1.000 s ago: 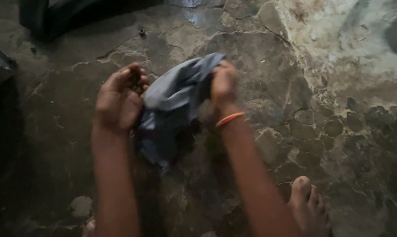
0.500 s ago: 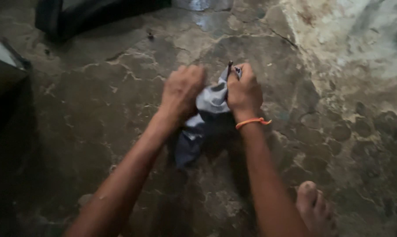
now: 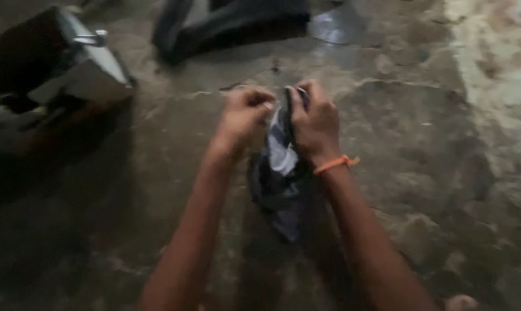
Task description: The person cleans a bicycle tube with a cloth, applies adhesive from a tube, and works with small metal parts and a socket tool on a rough floor.
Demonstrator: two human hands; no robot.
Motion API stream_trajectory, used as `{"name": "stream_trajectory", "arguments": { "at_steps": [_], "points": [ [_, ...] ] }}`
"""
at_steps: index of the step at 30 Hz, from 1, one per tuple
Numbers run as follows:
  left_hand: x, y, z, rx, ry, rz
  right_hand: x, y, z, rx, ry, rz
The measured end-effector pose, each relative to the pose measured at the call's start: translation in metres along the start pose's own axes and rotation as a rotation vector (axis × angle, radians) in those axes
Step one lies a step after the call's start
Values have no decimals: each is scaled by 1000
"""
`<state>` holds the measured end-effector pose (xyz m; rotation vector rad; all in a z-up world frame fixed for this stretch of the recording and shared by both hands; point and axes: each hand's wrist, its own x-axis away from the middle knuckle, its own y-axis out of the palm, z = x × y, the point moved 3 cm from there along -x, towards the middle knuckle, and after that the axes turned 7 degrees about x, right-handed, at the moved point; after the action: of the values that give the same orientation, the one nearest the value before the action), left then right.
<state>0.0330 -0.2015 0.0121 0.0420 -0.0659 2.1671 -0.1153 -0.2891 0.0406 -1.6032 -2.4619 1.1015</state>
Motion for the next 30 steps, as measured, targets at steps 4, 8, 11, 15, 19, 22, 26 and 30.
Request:
{"name": "stream_trajectory", "arguments": {
  "at_steps": [4, 8, 11, 15, 19, 22, 26, 30],
  "points": [
    [26, -95, 65, 111, 143, 338, -14, 69, -35, 53, -94, -195],
    [59, -158, 115, 11, 214, 501, -2, 111, -63, 507, -385, -64],
    [82, -201, 131, -228, 249, 634, 4, 112, -69, 620, -427, -12],
    [96, -247, 142, -308, 225, 778, 3, 120, -66, 700, -455, 20],
    [100, -283, 140, -589, 140, 1003, -19, 145, -82, 521, -766, -178],
    [86, -309, 129, -952, 91, 943, -16, 155, -112, 258, -1021, -296],
    [80, -324, 123, -1146, 166, 940, -17, 154, -124, 285, -996, -375],
    [67, -327, 149, -1132, -104, 744, -20, 152, -123, 228, -954, -356]
  ]
}}
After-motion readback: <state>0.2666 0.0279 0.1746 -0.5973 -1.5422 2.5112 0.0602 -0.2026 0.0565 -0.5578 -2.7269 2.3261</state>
